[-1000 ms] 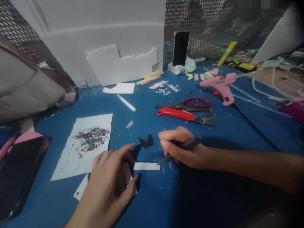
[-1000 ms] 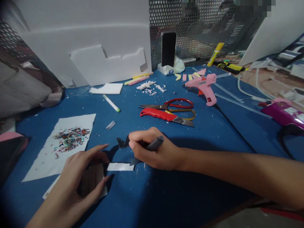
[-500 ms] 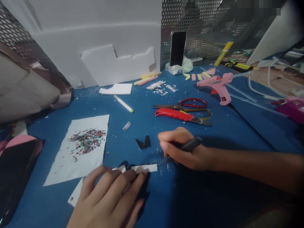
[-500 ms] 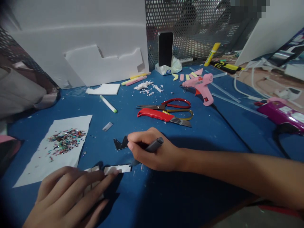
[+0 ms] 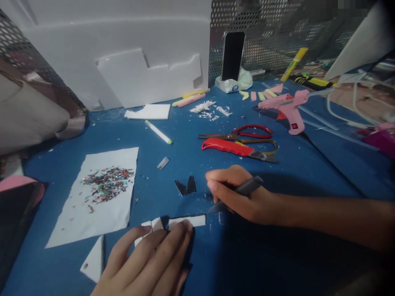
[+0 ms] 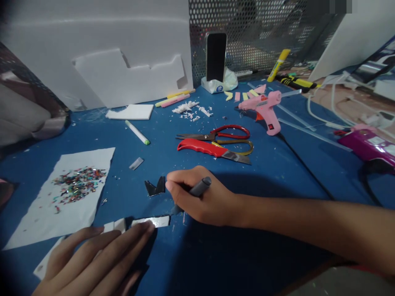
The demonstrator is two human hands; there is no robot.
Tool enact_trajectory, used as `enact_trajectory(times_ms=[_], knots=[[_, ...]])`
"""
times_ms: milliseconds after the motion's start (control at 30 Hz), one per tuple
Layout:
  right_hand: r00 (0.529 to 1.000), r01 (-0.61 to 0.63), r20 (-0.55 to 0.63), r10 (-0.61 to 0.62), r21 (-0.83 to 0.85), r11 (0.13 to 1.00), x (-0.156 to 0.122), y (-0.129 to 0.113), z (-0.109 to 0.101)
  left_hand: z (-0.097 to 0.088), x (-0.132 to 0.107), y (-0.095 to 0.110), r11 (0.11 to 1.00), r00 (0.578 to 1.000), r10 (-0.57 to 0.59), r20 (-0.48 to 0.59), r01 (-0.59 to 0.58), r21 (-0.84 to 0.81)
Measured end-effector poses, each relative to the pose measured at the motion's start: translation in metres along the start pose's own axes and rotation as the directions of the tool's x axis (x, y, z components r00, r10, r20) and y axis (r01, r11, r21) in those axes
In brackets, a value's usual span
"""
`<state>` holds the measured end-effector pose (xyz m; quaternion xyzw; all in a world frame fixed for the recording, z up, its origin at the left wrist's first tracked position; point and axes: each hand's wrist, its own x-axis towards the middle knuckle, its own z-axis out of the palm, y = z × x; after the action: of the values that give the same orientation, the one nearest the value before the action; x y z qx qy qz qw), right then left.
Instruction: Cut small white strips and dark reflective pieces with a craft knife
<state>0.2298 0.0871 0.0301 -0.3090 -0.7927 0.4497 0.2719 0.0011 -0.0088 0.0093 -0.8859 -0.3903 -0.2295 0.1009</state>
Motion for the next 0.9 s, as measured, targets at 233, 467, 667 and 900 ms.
enact_trajectory(times_ms=[233, 467, 667, 900], knots=[[0.994, 0.037, 0.101, -0.032, -0.045, 0.998, -0.0032, -0.0026, 0.0001, 0.0028, -0.0025, 0.0023, 1.000, 1.000, -0.005, -0.018, 0.005, 0.003], [0.998, 0.012, 0.063, -0.008, -0.060, 0.998, -0.0026, -0.0018, 0.0009, 0.0037, -0.0014, 0.0030, 0.999, 0.999, -0.024, -0.024, 0.023, -0.029], [0.997, 0.025, 0.075, -0.020, -0.067, 0.997, -0.0016, -0.0021, 0.0002, 0.0056, -0.0011, 0.0023, 1.000, 0.999, 0.002, -0.044, -0.001, 0.007], [0.992, 0.062, 0.118, -0.055, -0.056, 0.997, -0.0021, -0.0007, 0.0005, 0.0042, -0.0004, 0.0017, 1.000, 0.999, 0.006, -0.050, -0.006, -0.008]])
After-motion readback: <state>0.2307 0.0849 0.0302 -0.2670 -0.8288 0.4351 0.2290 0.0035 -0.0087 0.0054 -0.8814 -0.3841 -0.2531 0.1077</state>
